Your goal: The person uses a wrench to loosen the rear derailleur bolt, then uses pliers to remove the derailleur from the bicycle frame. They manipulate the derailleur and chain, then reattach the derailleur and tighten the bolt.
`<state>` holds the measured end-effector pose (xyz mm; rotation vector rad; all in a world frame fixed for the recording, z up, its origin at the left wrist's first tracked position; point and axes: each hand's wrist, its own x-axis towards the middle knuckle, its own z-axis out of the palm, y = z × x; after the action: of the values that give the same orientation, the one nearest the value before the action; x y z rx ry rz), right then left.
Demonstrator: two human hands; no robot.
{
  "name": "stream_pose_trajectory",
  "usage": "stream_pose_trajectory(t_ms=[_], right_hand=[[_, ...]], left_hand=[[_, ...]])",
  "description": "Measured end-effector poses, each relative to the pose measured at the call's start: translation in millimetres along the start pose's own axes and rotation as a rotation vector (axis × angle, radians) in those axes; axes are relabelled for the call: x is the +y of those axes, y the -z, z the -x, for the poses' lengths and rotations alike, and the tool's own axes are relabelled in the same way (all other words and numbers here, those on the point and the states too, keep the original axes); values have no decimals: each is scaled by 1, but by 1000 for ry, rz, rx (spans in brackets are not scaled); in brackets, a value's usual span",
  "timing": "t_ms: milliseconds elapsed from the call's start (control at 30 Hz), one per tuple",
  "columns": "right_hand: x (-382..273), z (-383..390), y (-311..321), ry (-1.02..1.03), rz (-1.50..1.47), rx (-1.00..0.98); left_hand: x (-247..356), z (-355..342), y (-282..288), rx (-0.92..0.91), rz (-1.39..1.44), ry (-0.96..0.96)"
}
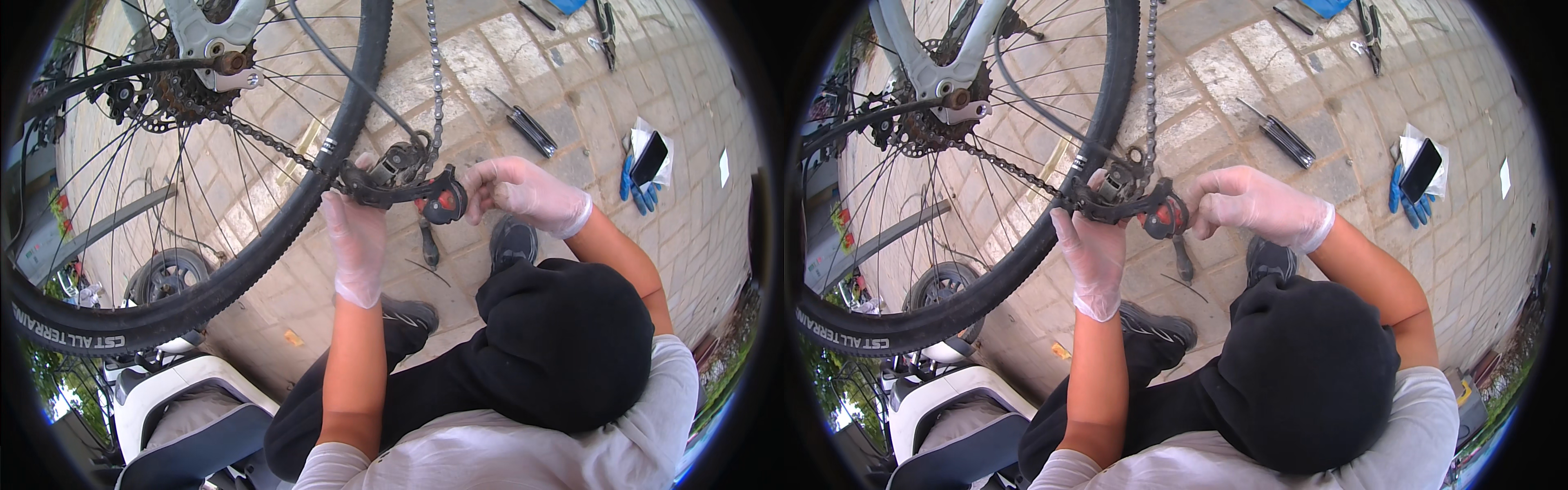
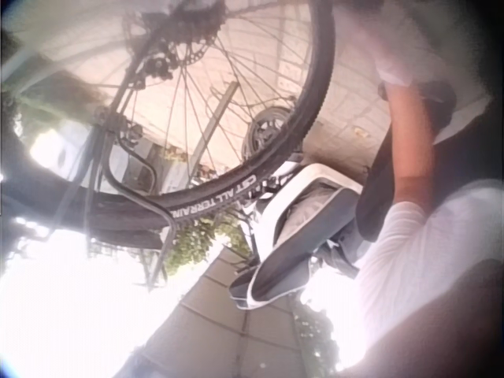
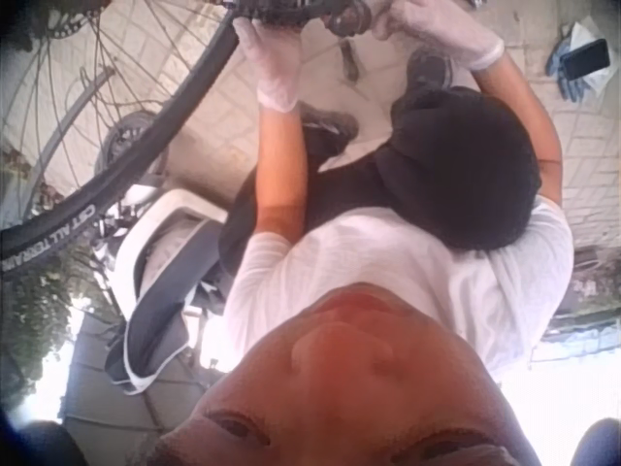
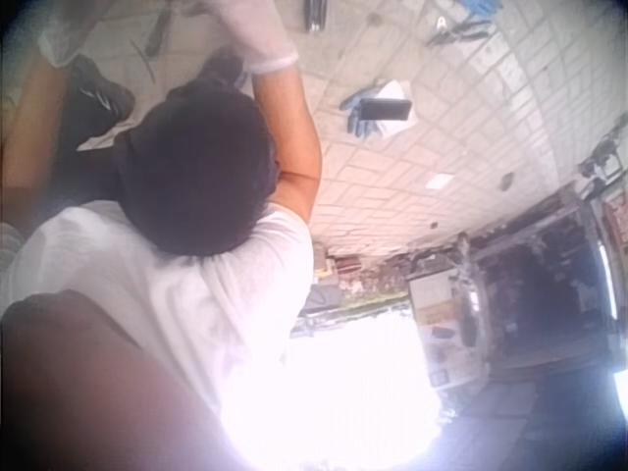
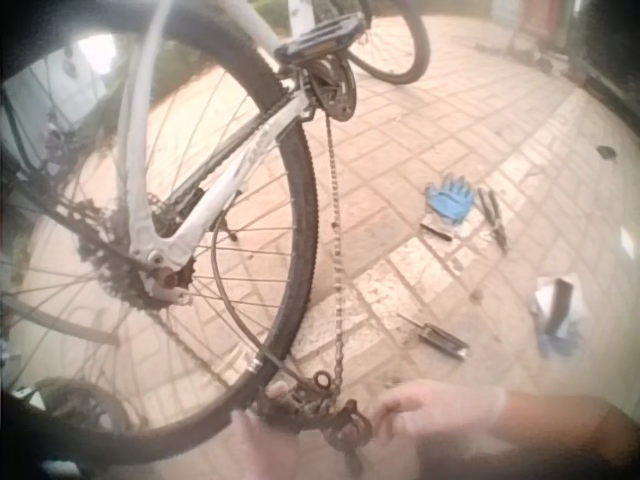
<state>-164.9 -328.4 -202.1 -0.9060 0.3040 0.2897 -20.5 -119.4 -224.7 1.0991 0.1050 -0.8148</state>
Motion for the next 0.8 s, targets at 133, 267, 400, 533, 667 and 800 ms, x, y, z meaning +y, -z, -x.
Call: stream_pose_trajectory(t_ms=[133, 267, 400, 533, 667, 800], right_hand=[[-15, 8, -11, 22, -17, -33], [-37, 11, -20, -1, -11, -116], [-59, 11, -29, 2, 69, -179], [-77, 15, -32, 18, 58, -348], [-83, 16, -30, 84, 132, -379], [-78, 24, -15, 133, 221, -269]], left_hand=[[0, 12, -4, -121, 55, 22], [-1, 25, -3, -110, 135, 40], [7, 35, -4, -138, 94, 97], [19, 50, -11, -77, -21, 203], [19, 55, -21, 104, 30, 257], [21, 52, -34, 68, 144, 277]])
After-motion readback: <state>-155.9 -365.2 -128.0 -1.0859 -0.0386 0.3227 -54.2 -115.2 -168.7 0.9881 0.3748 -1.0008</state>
